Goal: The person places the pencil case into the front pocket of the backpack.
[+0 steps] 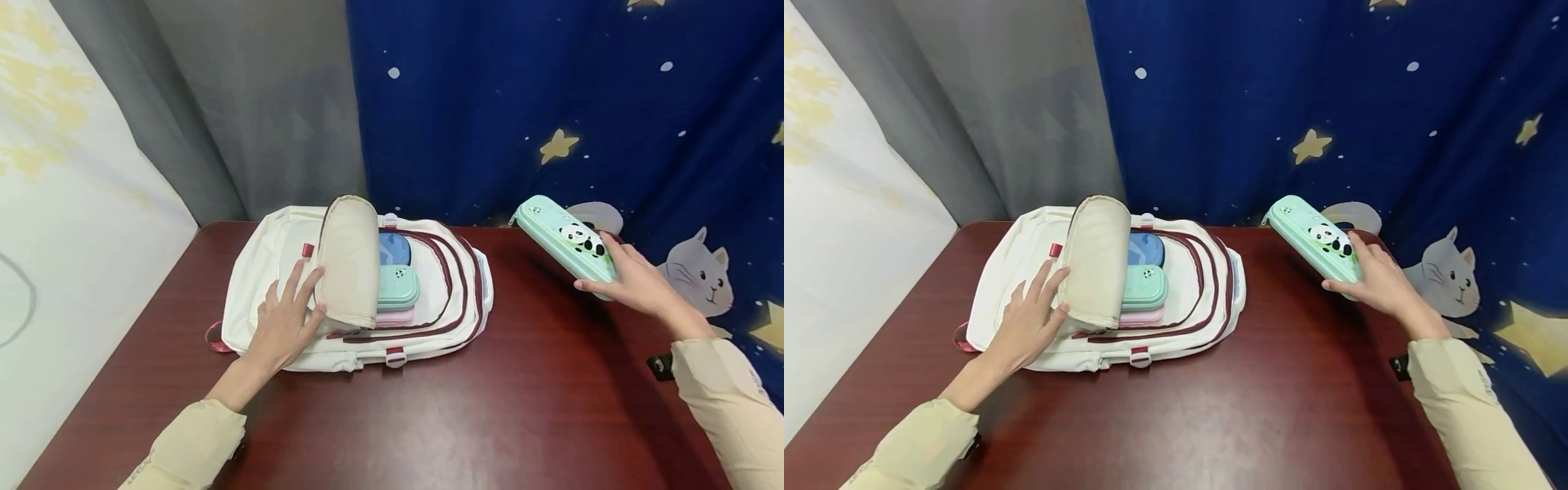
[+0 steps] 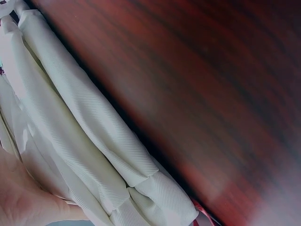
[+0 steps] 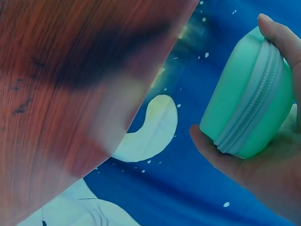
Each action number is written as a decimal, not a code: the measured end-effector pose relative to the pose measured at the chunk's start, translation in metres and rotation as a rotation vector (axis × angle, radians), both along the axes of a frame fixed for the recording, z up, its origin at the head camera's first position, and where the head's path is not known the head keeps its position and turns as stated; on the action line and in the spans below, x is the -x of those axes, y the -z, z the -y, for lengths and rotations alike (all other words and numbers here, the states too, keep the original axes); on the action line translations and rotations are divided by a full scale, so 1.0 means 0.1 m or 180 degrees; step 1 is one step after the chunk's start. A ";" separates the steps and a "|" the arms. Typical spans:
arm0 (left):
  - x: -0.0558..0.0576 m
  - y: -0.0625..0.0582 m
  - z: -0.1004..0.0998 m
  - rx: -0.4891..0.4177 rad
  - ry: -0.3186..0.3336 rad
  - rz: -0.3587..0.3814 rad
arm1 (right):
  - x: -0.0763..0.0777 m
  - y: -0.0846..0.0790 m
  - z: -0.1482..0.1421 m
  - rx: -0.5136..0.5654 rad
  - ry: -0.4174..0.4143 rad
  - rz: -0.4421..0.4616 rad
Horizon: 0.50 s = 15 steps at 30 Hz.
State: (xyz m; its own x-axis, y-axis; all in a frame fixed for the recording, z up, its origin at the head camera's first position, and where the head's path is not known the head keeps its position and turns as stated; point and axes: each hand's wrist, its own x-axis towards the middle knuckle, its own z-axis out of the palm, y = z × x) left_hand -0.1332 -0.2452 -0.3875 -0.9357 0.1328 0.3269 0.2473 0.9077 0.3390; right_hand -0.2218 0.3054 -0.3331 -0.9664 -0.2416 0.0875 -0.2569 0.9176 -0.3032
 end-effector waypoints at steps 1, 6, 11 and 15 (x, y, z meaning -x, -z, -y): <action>-0.01 -0.01 0.02 0.0000 -0.0001 -0.0009 | -0.01 -0.01 0.05 -0.0019 -0.0011 0.0029; -0.06 -0.12 0.20 0.0001 -0.0053 -0.0126 | -0.02 -0.09 0.35 -0.0082 -0.0272 -0.0025; -0.10 -0.22 0.34 -0.0083 -0.0052 -0.0090 | -0.09 -0.20 0.58 -0.0188 -0.0542 -0.0108; -0.14 -0.28 0.43 -0.0157 -0.0058 0.0012 | -0.21 -0.26 0.69 -0.0257 -0.0696 -0.0073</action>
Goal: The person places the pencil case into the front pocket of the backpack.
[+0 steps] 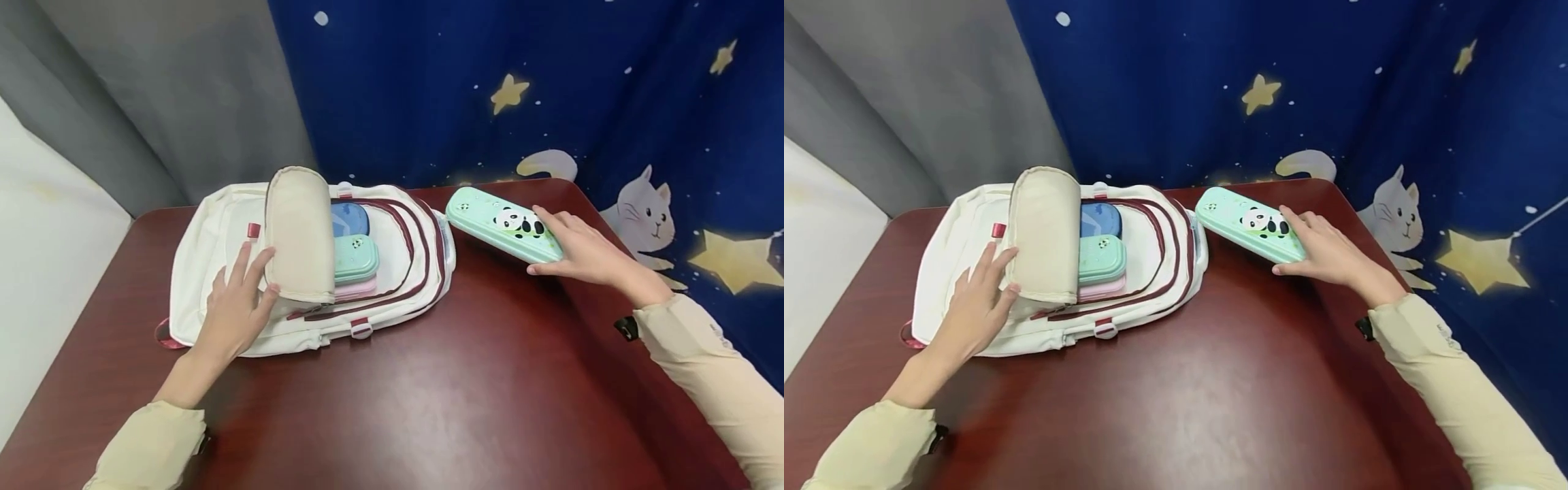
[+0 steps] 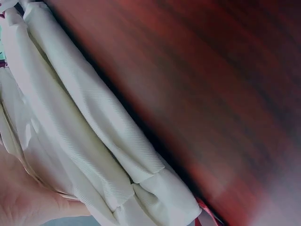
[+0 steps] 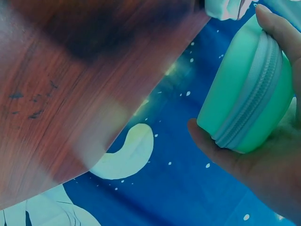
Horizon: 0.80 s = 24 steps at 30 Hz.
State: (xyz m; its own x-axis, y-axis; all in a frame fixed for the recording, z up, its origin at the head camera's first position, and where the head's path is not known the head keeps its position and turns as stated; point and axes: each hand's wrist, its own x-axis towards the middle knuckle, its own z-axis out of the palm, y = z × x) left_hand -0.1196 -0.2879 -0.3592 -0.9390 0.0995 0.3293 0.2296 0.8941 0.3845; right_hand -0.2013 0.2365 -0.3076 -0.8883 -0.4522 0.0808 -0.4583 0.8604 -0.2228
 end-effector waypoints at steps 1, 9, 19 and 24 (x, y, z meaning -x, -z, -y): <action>0.00 -0.02 0.01 -0.0025 -0.0001 0.0011 | -0.01 -0.01 0.02 -0.0008 -0.0038 -0.0007; 0.07 -0.38 0.00 0.0164 -0.0042 -0.0081 | -0.06 -0.06 0.08 -0.0058 -0.0211 -0.0186; 0.16 -0.37 -0.13 0.0298 0.0079 -0.0763 | -0.15 -0.08 0.03 -0.0081 -0.0220 -0.0189; 0.20 -0.35 -0.12 -0.0085 0.0144 -0.0422 | -0.21 -0.05 -0.01 -0.0058 -0.0153 -0.0149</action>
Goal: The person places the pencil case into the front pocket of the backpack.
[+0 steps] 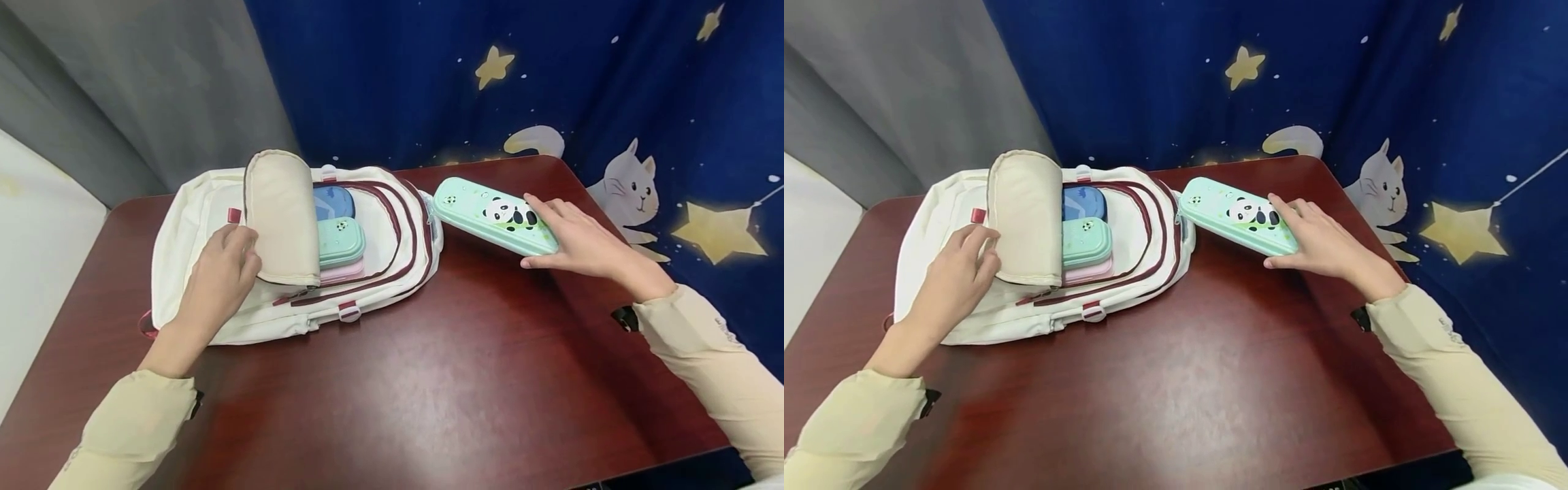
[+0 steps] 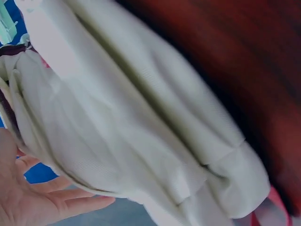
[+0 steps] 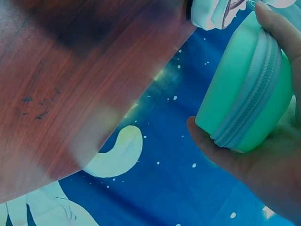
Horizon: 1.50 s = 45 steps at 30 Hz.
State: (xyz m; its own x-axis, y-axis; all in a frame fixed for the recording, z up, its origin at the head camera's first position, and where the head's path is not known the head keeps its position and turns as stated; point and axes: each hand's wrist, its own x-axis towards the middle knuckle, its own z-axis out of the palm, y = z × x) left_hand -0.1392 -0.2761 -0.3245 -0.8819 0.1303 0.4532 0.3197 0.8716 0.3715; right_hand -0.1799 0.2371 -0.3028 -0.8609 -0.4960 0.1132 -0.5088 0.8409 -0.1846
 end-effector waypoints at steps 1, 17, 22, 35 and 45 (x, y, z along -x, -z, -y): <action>0.00 0.01 0.01 -0.0022 -0.0015 0.0042 | 0.00 0.00 0.01 -0.0006 0.0000 0.0025; 0.17 0.04 0.14 0.0203 0.0213 0.0389 | 0.06 0.12 0.10 0.0019 -0.0035 0.0122; 0.22 0.07 0.16 0.0271 0.0301 0.0362 | 0.12 0.14 0.17 0.0134 -0.0063 0.0148; 0.26 0.13 0.23 0.0091 0.0481 0.0315 | 0.33 0.18 0.34 0.0217 -0.0147 0.0126; 0.26 0.21 0.25 0.0084 0.0509 0.0250 | 0.56 0.25 0.68 0.0368 -0.0306 0.0167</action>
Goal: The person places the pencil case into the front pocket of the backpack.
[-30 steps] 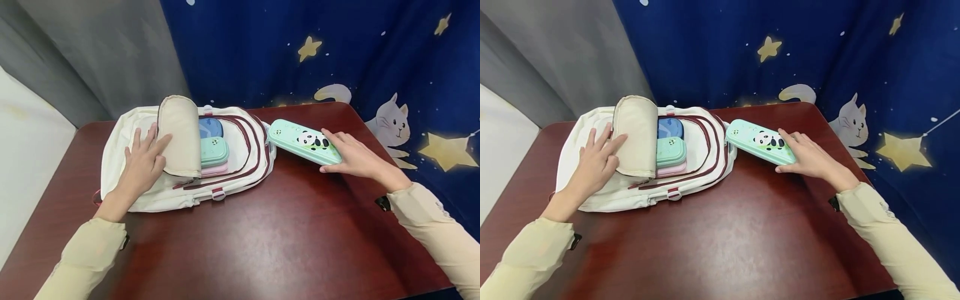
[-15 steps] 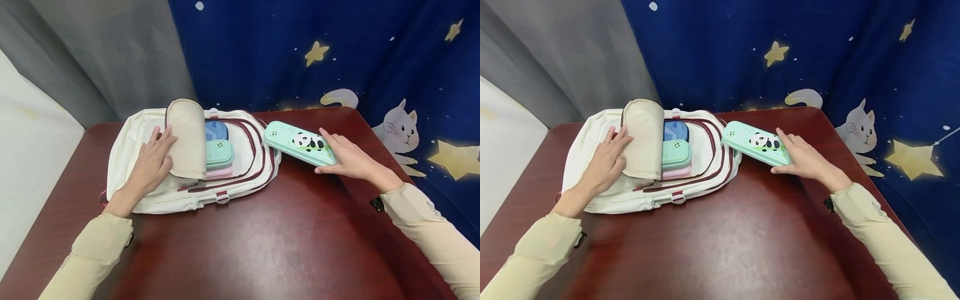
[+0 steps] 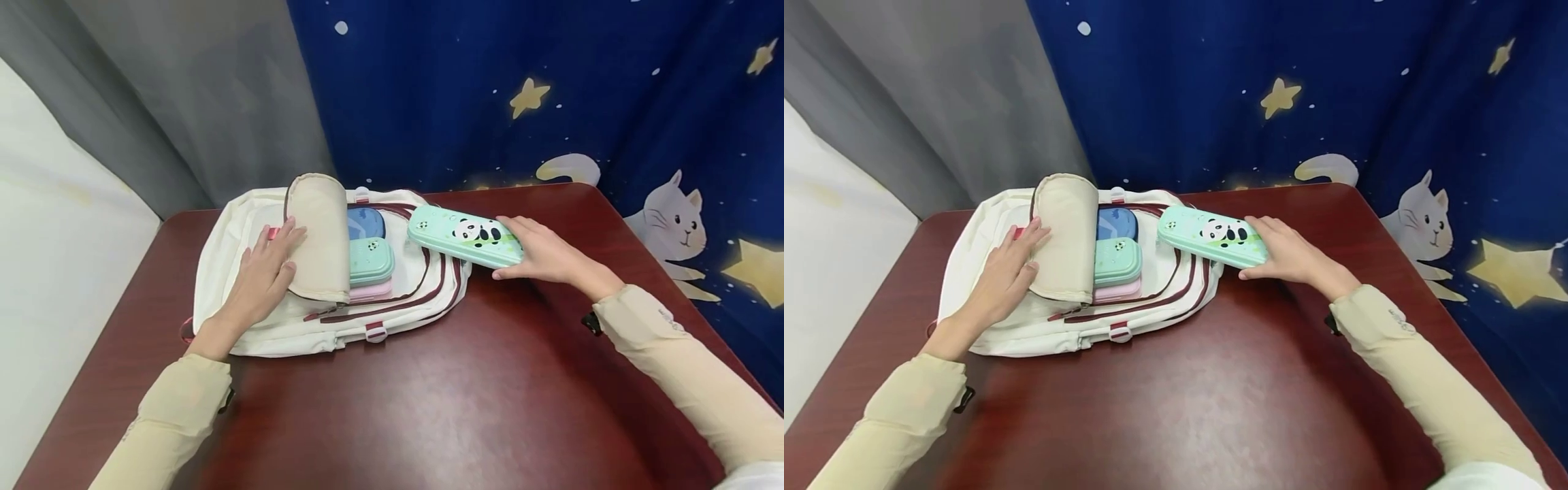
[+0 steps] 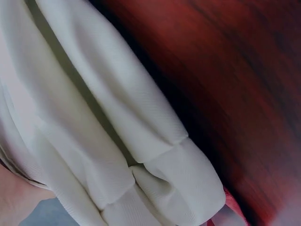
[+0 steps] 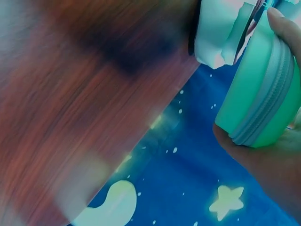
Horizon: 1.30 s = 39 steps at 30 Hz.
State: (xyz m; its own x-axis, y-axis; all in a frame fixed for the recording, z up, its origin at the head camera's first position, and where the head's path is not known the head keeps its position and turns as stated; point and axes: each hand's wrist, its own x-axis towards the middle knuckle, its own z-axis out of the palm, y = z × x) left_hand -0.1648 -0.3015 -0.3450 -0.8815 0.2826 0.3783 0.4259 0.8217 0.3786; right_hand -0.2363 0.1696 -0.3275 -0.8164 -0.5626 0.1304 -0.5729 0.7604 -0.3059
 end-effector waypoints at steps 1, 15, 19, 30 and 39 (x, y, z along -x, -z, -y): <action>0.00 0.01 0.00 0.0026 0.0000 -0.0027 | 0.03 0.01 0.03 0.0012 -0.0041 -0.0026; -0.04 0.10 0.02 0.0145 -0.0050 -0.0117 | 0.30 0.03 0.36 0.0046 -0.0354 -0.0127; -0.03 0.11 0.05 0.0102 -0.0061 -0.0115 | 0.37 0.00 0.42 0.0105 -0.0322 -0.0129; -0.03 0.07 0.12 0.0072 0.0084 -0.0088 | 0.46 -0.01 0.55 0.0217 -0.0421 0.0028; -0.05 0.13 0.12 0.0182 0.0037 -0.0309 | 0.53 -0.17 0.78 -0.0092 -0.0551 0.0063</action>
